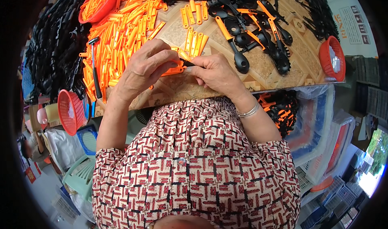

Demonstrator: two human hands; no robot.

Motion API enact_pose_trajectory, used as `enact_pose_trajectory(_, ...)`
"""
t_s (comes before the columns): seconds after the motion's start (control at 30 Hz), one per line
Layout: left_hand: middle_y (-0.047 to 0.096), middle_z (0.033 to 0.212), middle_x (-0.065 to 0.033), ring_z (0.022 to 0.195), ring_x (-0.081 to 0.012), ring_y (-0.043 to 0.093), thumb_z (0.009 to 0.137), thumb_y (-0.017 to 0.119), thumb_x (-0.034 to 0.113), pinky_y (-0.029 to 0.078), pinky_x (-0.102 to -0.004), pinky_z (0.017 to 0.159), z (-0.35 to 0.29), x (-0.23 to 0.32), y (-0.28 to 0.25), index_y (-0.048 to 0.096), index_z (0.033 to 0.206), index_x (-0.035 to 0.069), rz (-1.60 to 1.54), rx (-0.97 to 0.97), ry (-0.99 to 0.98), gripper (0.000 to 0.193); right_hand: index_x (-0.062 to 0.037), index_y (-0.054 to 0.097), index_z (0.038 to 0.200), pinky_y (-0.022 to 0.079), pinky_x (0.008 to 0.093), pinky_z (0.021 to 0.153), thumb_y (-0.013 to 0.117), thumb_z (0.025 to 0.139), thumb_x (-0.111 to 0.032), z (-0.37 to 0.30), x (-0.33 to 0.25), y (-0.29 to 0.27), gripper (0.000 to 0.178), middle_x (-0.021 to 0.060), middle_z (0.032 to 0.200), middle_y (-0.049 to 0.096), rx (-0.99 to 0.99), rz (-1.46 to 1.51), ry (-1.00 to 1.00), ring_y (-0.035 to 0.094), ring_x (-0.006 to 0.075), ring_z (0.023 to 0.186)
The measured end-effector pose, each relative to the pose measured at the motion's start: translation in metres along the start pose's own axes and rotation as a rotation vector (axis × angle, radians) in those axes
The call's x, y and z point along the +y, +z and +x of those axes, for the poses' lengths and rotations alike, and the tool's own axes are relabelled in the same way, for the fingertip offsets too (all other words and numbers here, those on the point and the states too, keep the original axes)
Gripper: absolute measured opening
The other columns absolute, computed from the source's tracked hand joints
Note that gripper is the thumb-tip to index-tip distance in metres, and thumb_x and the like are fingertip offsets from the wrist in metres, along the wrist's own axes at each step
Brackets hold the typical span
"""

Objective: The person assembles small plastic components by inserting orange handles into black heads. They use a hammer to secure the connection between the parts. The person works at a wooden table, handling the parts one at a time and placing the finished items on the table.

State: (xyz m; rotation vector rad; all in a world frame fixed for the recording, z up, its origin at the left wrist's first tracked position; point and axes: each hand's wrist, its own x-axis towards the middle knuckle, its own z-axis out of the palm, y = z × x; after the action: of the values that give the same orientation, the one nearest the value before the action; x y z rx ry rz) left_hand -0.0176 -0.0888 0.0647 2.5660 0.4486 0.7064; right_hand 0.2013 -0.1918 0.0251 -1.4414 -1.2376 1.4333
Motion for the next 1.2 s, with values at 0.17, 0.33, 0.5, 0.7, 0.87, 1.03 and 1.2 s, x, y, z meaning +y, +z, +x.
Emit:
enact_pose_trajectory(0.17,0.061,0.094,-0.0085,0.088,-0.0278,0.064,0.083,0.076,0.003,0.053,-0.0385,0.076,-0.003,0.000,0.003,0.070,0.103,0.008,-0.025,0.018,0.014,0.021,-0.0025,0.071,0.081,0.041,0.0189,0.046,0.069,0.099,-0.019,0.000,-0.003,-0.001,0.024,-0.0041,0.060,0.059,-0.081,0.086,0.053,0.053,0.0024,0.049)
enact_pose_trajectory(0.33,0.060,0.092,-0.0090,0.085,-0.0271,0.063,0.083,0.076,0.002,0.052,-0.0374,0.073,-0.004,0.003,0.006,0.070,0.101,0.006,-0.095,0.026,-0.005,0.019,-0.0025,0.072,0.084,0.040,0.0174,0.045,0.070,0.099,-0.020,0.000,-0.002,-0.007,0.023,-0.0039,0.059,0.059,-0.199,0.288,0.156,0.054,0.0020,0.048)
enact_pose_trajectory(0.5,0.059,0.089,-0.0095,0.081,-0.0260,0.063,0.083,0.077,0.002,0.052,-0.0365,0.069,-0.010,-0.001,0.009,0.069,0.099,0.005,-0.112,0.060,-0.013,0.018,-0.0028,0.071,0.084,0.041,0.0166,0.044,0.070,0.100,-0.021,0.002,0.003,-0.002,0.024,-0.0047,0.059,0.059,-0.199,0.287,0.122,0.054,0.0018,0.048)
enact_pose_trajectory(0.7,0.059,0.089,-0.0092,0.081,-0.0258,0.063,0.083,0.077,0.001,0.052,-0.0363,0.069,-0.014,0.002,0.011,0.069,0.099,0.004,-0.088,0.079,-0.002,0.018,-0.0036,0.071,0.085,0.041,0.0161,0.044,0.070,0.100,-0.022,0.003,0.005,-0.003,0.024,-0.0057,0.059,0.059,-0.226,0.265,0.151,0.053,0.0010,0.048)
enact_pose_trajectory(0.87,0.058,0.088,-0.0094,0.080,-0.0261,0.063,0.083,0.077,0.001,0.052,-0.0359,0.069,-0.013,0.005,0.011,0.069,0.095,0.005,-0.065,0.078,-0.014,0.015,-0.0035,0.072,0.084,0.038,0.0184,0.045,0.071,0.099,-0.021,0.003,0.002,-0.002,0.023,-0.0051,0.059,0.058,-0.213,0.139,0.077,0.052,0.0013,0.049)
enact_pose_trajectory(1.03,0.058,0.088,-0.0093,0.082,-0.0262,0.064,0.083,0.077,0.001,0.053,-0.0356,0.071,-0.012,0.001,0.019,0.070,0.096,0.004,-0.088,0.098,-0.113,0.015,-0.0006,0.071,0.086,0.042,0.0296,0.047,0.073,0.094,-0.015,0.004,0.000,-0.003,0.017,0.0041,0.060,0.061,-0.039,-0.385,-0.308,0.058,0.0115,0.050)
enact_pose_trajectory(1.2,0.059,0.105,-0.0137,0.097,-0.0292,0.064,0.083,0.078,0.003,0.054,-0.0355,0.080,-0.016,0.013,0.047,0.069,0.118,0.007,-0.158,0.249,-0.203,0.036,-0.0038,0.076,0.097,0.051,0.0387,0.065,0.072,0.091,-0.012,-0.011,-0.018,-0.011,0.011,0.0135,0.081,0.072,0.246,-0.868,-0.616,0.069,0.0297,0.072)
